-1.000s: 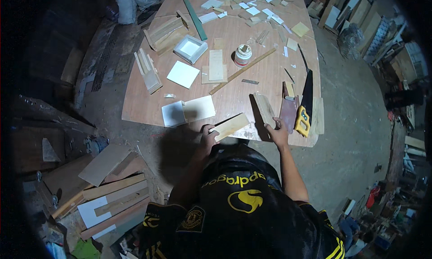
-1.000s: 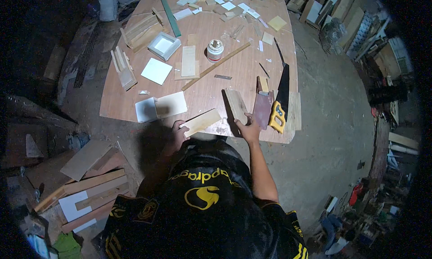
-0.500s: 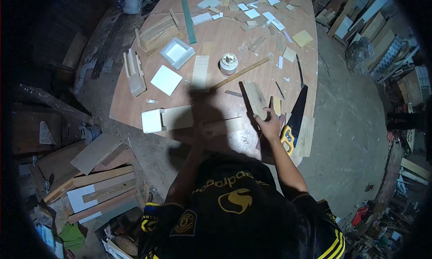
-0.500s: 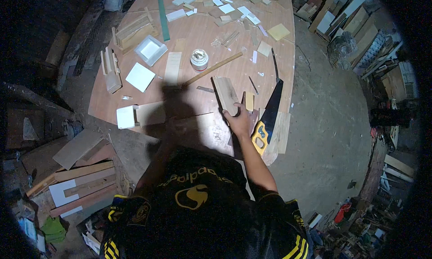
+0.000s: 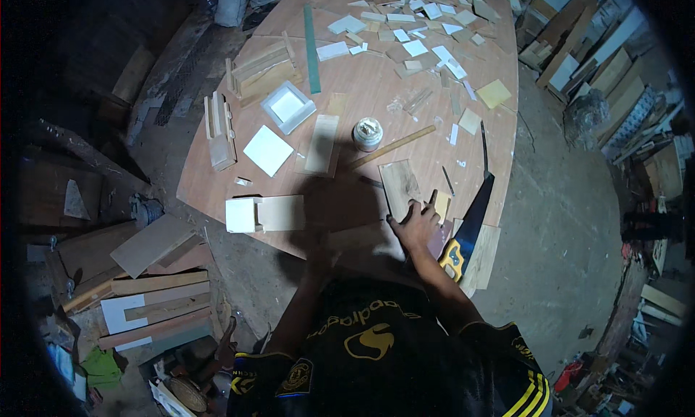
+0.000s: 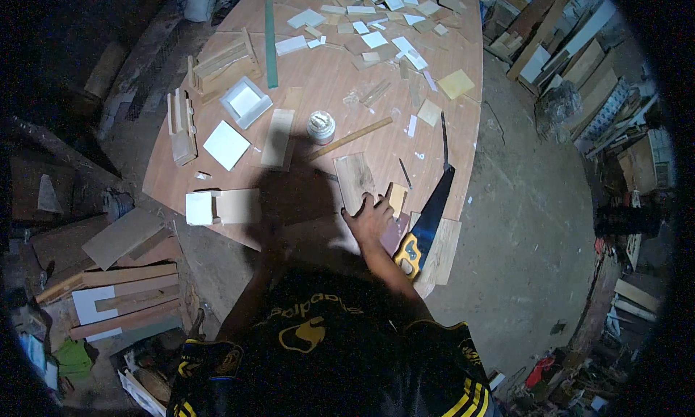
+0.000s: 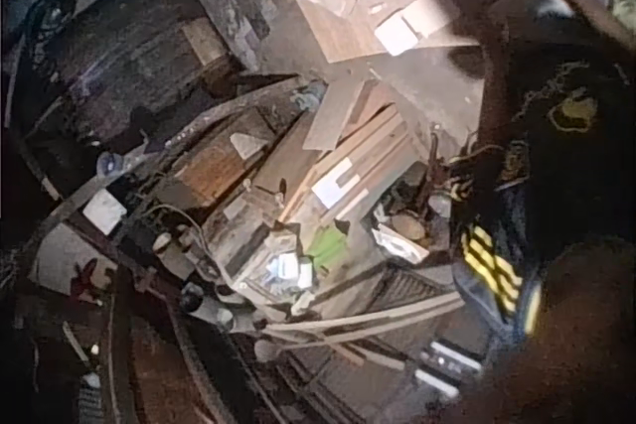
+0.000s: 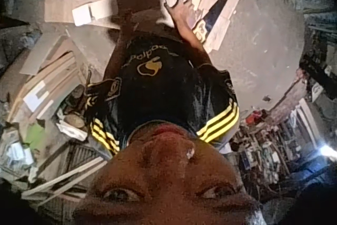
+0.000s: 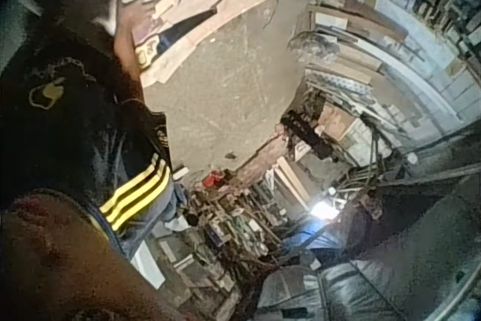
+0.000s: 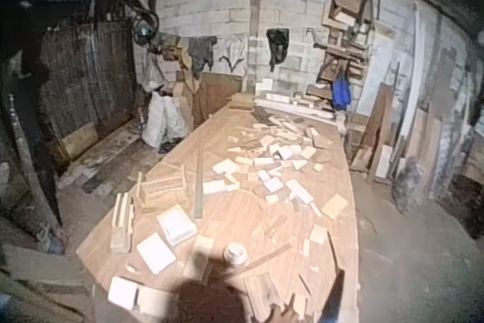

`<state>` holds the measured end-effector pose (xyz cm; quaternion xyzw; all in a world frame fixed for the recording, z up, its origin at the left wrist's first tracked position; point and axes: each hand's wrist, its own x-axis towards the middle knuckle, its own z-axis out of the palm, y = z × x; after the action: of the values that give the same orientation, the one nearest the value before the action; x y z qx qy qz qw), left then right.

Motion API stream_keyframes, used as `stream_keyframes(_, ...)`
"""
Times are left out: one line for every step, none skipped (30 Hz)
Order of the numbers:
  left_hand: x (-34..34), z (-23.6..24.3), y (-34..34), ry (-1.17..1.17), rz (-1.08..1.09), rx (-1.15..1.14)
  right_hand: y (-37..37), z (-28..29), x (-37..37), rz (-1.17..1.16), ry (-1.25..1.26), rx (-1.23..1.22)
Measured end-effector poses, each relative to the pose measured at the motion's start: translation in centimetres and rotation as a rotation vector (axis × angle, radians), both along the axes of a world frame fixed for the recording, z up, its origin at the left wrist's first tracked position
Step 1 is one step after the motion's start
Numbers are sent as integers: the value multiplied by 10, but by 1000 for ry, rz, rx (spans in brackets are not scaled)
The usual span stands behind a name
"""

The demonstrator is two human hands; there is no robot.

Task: Cutting a small piece of wood with a hand saw and then sanding the edges with a sanding block.

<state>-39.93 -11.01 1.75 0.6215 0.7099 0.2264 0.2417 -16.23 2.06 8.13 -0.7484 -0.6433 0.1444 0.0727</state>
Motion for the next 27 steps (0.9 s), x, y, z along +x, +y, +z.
stream_keyframes(-2,-3,-1,12,-6,4,1,5,-2,11,-35,-50)
stream_keyframes(-5,-20,-5,21,-5,20,2,6,-3,12,-26,-35)
stream_keyframes(-22,-54,-25,64,-6,4,2,7,-17,69,-19,-45)
stream_keyframes(-34,-75,-36,97,-15,-17,1,5,-26,116,-24,-58)
stream_keyframes(-35,-75,-35,103,-3,-13,0,1,-27,128,-36,-63)
stream_keyframes(-32,-69,-33,95,-8,-25,-1,-4,-27,137,-28,-58)
stream_keyframes(-25,-61,-26,78,-30,-33,-1,-8,-22,120,-52,-67)
stream_keyframes(-20,-52,-20,80,-35,-26,1,-12,-19,107,-73,-75)
stream_keyframes(-14,-40,-15,49,-38,-23,2,-16,-17,82,-66,-92)
stream_keyframes(-10,-30,-13,18,-39,-17,3,-22,-14,75,-64,-86)
stream_keyframes(-10,-20,-9,21,-46,-11,4,-29,-12,81,-69,-26)
stream_keyframes(-13,-13,-7,-15,-62,-13,5,-34,-12,90,-70,33)
stream_keyframes(-14,-7,-3,-52,-83,-14,7,-37,-9,83,-66,38)
stream_keyframes(-13,-2,1,-50,-93,-9,10,-41,-4,103,-66,78)
stream_keyframes(-16,-3,-2,28,-117,-31,14,-38,-5,126,-62,118)
stream_keyframes(-19,-5,-5,105,-143,-51,17,-34,-5,116,-59,125)
stream_keyframes(-20,-8,-5,108,-156,-43,20,-31,-3,129,-47,99)
stream_keyframes(-26,-20,-10,116,-131,-27,22,-23,-7,155,-28,75)
stream_keyframes(-27,-26,-10,116,-121,-9,24,-20,-7,194,4,56)
stream_keyframes(-30,-30,-14,115,-136,4,24,-16,-7,234,36,38)
stream_keyframes(-30,-32,-14,110,-149,23,26,-32,1,369,12,98)
stream_keyframes(-31,-33,-13,107,-158,39,25,-49,2,462,33,50)
stream_keyframes(-27,-28,-8,100,-186,54,18,-61,6,533,38,59)
stream_keyframes(-22,-19,-4,102,-204,55,10,-69,12,598,42,63)
stream_keyframes(-24,-11,-6,112,-201,49,-3,-60,6,647,18,33)
stream_keyframes(-20,1,-4,108,-226,58,-17,-41,3,682,-11,4)
stream_keyframes(-14,16,3,16,-211,-25,-27,-31,6,647,-22,13)
